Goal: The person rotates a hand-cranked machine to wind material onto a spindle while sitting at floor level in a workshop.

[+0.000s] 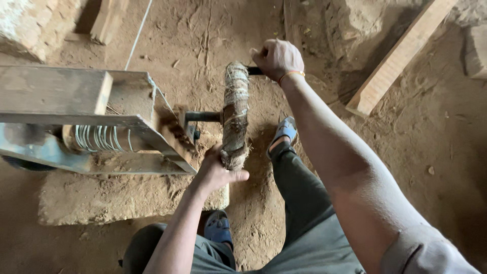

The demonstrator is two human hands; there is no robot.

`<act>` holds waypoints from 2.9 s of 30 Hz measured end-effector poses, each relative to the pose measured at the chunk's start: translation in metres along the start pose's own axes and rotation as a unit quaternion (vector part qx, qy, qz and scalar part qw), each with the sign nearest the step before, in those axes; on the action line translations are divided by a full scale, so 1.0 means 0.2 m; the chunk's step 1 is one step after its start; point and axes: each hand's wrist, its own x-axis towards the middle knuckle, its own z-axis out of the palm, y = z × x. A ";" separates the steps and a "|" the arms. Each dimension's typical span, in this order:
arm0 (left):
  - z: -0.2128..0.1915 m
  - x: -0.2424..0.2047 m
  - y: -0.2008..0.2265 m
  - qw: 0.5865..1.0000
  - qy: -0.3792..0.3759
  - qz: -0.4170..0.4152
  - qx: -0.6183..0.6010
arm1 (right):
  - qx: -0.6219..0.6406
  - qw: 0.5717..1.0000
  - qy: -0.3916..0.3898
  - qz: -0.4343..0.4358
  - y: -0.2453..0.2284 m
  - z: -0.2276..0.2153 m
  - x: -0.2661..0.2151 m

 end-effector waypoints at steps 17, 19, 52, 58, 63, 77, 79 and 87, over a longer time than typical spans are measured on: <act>0.13 0.05 -0.21 0.974 0.125 0.185 0.044 | 0.019 0.997 -0.054 0.061 -0.05 -0.03 0.01; 0.13 0.05 -0.18 0.982 0.098 0.160 0.029 | 0.021 0.996 -0.057 0.063 -0.05 -0.02 0.02; 0.10 0.04 -0.06 0.914 0.046 0.159 -0.371 | -0.095 0.977 0.162 -0.099 0.02 0.15 -0.21; 0.10 0.04 -0.02 0.904 0.038 0.184 -0.384 | -0.105 0.981 0.138 -0.084 0.02 0.17 -0.18; 0.12 0.04 -0.04 0.930 0.063 0.112 -0.343 | -0.105 0.987 0.096 -0.077 0.06 0.25 -0.12; -0.01 0.05 -0.06 0.962 0.043 0.036 -0.267 | -0.119 0.990 0.027 -0.066 0.12 0.31 -0.06; -0.05 0.07 -0.13 0.974 0.030 0.077 -0.210 | -0.121 0.991 -0.003 -0.049 0.12 0.29 -0.06; 0.18 0.19 -0.53 0.961 0.013 0.007 -0.276 | -0.134 0.990 -0.014 -0.042 0.09 0.26 -0.06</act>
